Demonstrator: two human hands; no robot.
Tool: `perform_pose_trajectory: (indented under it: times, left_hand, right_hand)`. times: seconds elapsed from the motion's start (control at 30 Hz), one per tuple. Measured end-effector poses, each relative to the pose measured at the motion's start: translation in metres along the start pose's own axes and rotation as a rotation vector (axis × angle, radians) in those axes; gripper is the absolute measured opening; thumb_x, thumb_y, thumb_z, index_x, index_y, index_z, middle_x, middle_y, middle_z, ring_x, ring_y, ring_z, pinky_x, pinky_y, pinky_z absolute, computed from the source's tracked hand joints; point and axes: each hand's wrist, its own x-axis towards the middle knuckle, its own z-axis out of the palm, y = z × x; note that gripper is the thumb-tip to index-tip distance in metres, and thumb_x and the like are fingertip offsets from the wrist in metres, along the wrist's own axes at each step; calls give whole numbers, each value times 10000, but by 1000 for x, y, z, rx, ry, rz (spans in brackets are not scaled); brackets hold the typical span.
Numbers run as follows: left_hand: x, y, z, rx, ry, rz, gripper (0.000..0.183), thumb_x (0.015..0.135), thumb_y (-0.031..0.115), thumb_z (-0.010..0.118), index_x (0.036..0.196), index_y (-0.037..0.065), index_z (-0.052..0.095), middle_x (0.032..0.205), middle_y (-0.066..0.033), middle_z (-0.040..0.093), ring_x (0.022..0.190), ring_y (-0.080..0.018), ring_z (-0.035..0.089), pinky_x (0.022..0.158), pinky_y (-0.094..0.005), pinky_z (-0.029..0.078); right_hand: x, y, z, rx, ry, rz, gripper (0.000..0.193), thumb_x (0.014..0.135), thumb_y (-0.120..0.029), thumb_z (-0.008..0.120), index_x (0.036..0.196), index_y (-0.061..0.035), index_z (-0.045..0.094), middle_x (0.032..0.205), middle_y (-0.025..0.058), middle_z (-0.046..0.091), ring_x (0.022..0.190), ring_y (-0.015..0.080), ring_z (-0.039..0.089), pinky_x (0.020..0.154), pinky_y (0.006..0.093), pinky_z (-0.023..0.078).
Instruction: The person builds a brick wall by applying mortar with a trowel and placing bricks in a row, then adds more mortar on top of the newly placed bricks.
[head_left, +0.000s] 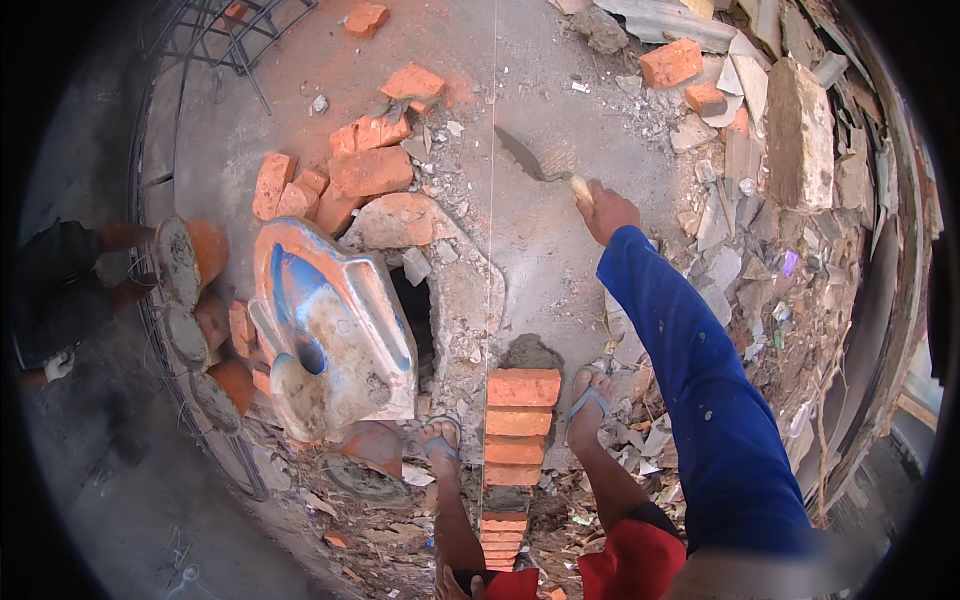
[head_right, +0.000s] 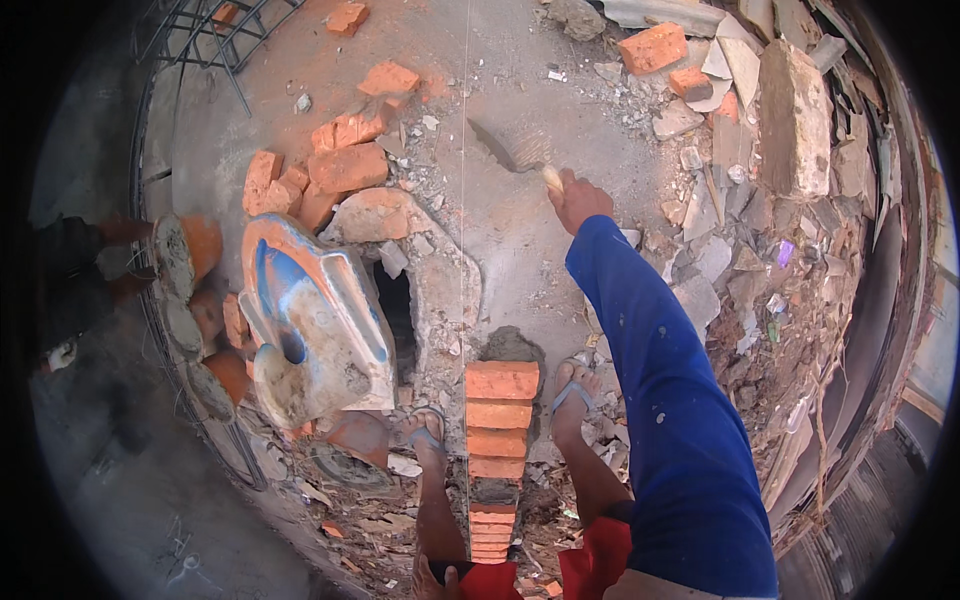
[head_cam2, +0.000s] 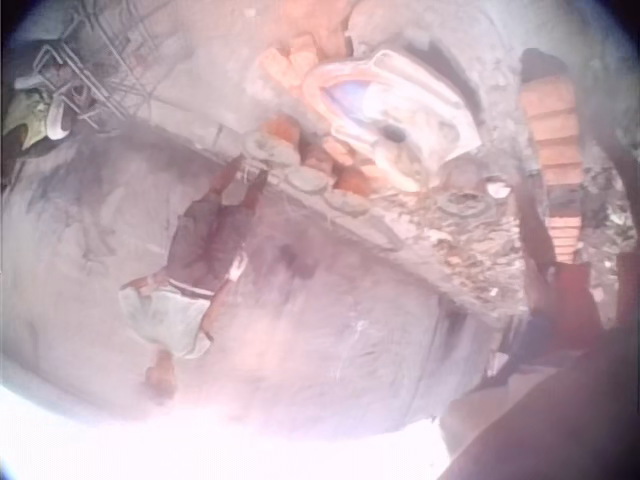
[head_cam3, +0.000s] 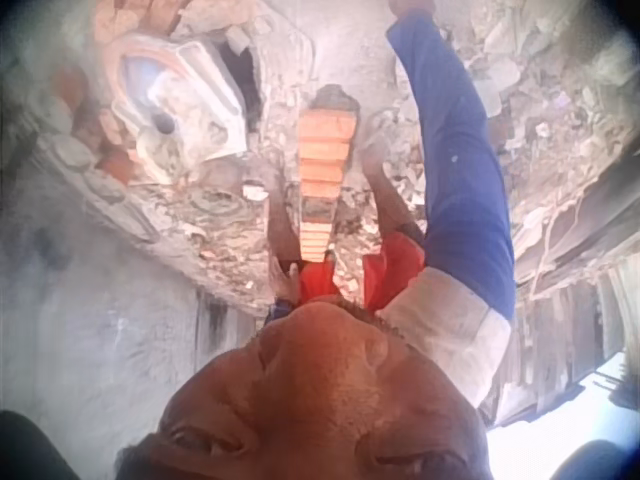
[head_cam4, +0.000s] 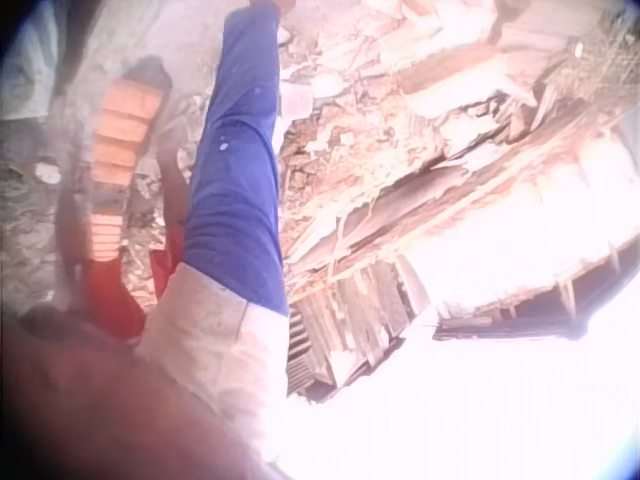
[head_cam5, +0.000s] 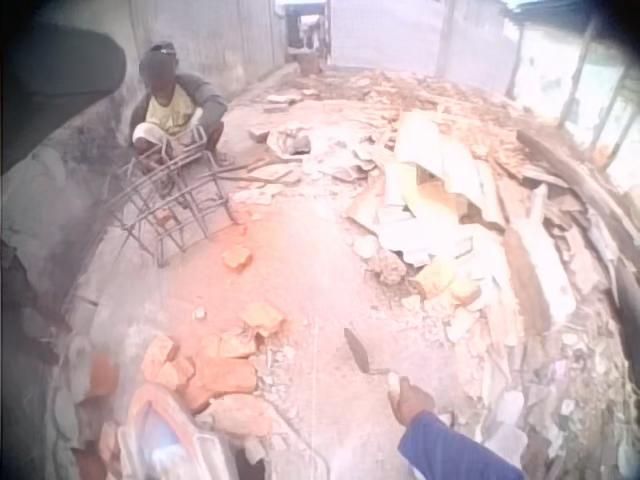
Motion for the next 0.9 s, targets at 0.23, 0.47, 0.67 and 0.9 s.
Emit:
perform_pose_trajectory:
  times: [0.23,0.47,0.67,0.9]
  left_hand:
    - [1,15,-6,83,43,15,700,928,357,626,1449,-51,399,1472,-293,434,1360,-451,409,1142,-517,318]
    - [9,42,8,138,7,28,705,921,337,639,1448,-62,394,1483,-266,437,1366,-425,412,1147,-493,323]
    - [-12,23,-8,146,69,-99,721,874,343,671,1438,-16,402,1417,-288,467,1316,-469,423,1115,-540,315]
    - [1,11,-1,53,112,109,728,889,375,672,1457,19,389,1484,-241,412,1345,-451,404,1112,-538,322]
  right_hand:
    - [41,-2,1,158,224,86,442,986,-435,489,1225,-64,504,1010,263,691,942,458,672,834,557,522]
    - [42,89,-27,156,271,533,447,1008,-460,453,1203,-63,515,1018,256,697,964,443,678,837,551,525]
    - [-121,76,4,104,105,-49,382,971,-399,578,1141,-57,552,937,239,686,856,435,671,744,533,519]
    - [-141,240,22,-116,167,322,548,1001,-542,460,1270,-71,535,988,261,702,892,456,675,746,551,526]
